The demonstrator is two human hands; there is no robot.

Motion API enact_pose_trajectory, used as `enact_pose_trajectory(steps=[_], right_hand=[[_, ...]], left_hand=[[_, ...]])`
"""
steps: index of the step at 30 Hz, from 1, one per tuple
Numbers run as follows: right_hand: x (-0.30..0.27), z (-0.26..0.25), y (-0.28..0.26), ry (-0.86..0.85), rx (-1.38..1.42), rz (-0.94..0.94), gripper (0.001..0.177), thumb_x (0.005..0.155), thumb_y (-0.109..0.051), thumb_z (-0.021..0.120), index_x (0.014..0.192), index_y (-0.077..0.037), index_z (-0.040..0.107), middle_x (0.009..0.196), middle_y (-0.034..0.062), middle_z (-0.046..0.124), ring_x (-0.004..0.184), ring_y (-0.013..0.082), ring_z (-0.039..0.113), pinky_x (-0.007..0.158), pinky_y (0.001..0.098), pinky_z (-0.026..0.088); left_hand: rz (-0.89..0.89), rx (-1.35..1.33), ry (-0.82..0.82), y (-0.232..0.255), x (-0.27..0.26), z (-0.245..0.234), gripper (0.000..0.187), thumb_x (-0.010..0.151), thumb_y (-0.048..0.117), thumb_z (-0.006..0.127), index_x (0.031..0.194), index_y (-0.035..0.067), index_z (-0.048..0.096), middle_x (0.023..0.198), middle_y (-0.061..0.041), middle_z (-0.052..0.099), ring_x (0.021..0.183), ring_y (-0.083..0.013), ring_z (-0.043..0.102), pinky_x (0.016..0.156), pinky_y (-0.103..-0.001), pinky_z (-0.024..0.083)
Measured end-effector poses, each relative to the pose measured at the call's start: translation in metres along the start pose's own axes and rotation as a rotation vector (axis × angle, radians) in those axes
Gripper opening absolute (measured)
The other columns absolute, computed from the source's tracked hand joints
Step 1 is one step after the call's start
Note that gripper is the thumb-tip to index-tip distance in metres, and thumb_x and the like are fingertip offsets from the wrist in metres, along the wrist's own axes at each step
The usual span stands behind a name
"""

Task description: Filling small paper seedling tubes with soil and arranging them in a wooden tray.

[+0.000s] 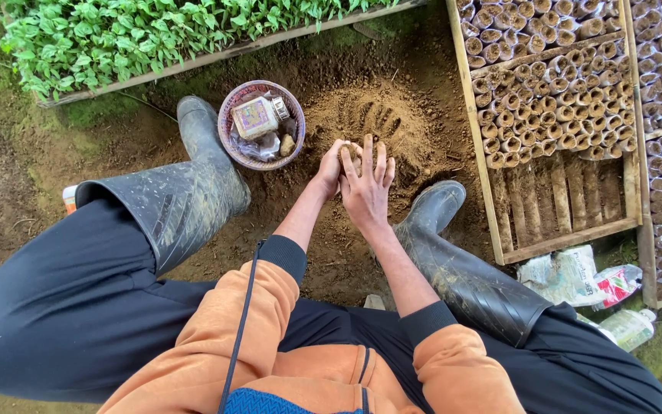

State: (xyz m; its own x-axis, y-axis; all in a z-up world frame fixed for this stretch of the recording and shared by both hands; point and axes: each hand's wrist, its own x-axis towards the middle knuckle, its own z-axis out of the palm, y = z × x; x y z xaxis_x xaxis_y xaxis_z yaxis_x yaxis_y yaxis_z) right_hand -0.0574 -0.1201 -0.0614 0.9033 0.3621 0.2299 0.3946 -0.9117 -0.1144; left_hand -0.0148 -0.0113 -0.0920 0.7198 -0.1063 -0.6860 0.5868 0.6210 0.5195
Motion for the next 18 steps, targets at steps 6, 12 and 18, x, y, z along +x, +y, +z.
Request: enact_pose_trajectory(steps=[6, 12, 18], right_hand=[[-0.003, 0.004, 0.003, 0.023, 0.038, -0.033, 0.07, 0.094, -0.033, 0.07, 0.157, -0.033, 0.038, 0.167, 0.0191, 0.028, 0.152, 0.0422, 0.02, 0.117, 0.0609, 0.012], [-0.003, 0.01, 0.009, 0.01, 0.035, -0.006, 0.069, 0.097, -0.036, 0.067, 0.158, -0.032, 0.036, 0.169, 0.0188, 0.021, 0.154, 0.0418, 0.013, 0.118, 0.0597, 0.01], [0.006, -0.002, 0.006, 0.022, -0.041, -0.031, 0.055, 0.097, -0.04, 0.066, 0.149, -0.03, 0.052, 0.171, 0.0186, 0.015, 0.156, 0.0424, 0.005, 0.121, 0.0598, 0.004]], left_hand=[[-0.024, -0.067, -0.028, 0.005, -0.004, 0.001, 0.033, 0.088, 0.043, 0.059, 0.078, 0.013, 0.068, 0.061, -0.005, 0.066, 0.05, -0.0125, 0.057, 0.053, -0.023, 0.048], [-0.029, -0.018, -0.005, -0.008, 0.01, -0.004, 0.037, 0.087, 0.048, 0.058, 0.083, 0.014, 0.073, 0.064, -0.006, 0.067, 0.051, -0.016, 0.057, 0.047, -0.026, 0.046], [0.013, 0.081, 0.111, -0.05, 0.051, -0.041, 0.044, 0.089, 0.053, 0.058, 0.094, 0.014, 0.078, 0.058, -0.006, 0.059, 0.039, -0.0135, 0.042, 0.035, -0.025, 0.03]])
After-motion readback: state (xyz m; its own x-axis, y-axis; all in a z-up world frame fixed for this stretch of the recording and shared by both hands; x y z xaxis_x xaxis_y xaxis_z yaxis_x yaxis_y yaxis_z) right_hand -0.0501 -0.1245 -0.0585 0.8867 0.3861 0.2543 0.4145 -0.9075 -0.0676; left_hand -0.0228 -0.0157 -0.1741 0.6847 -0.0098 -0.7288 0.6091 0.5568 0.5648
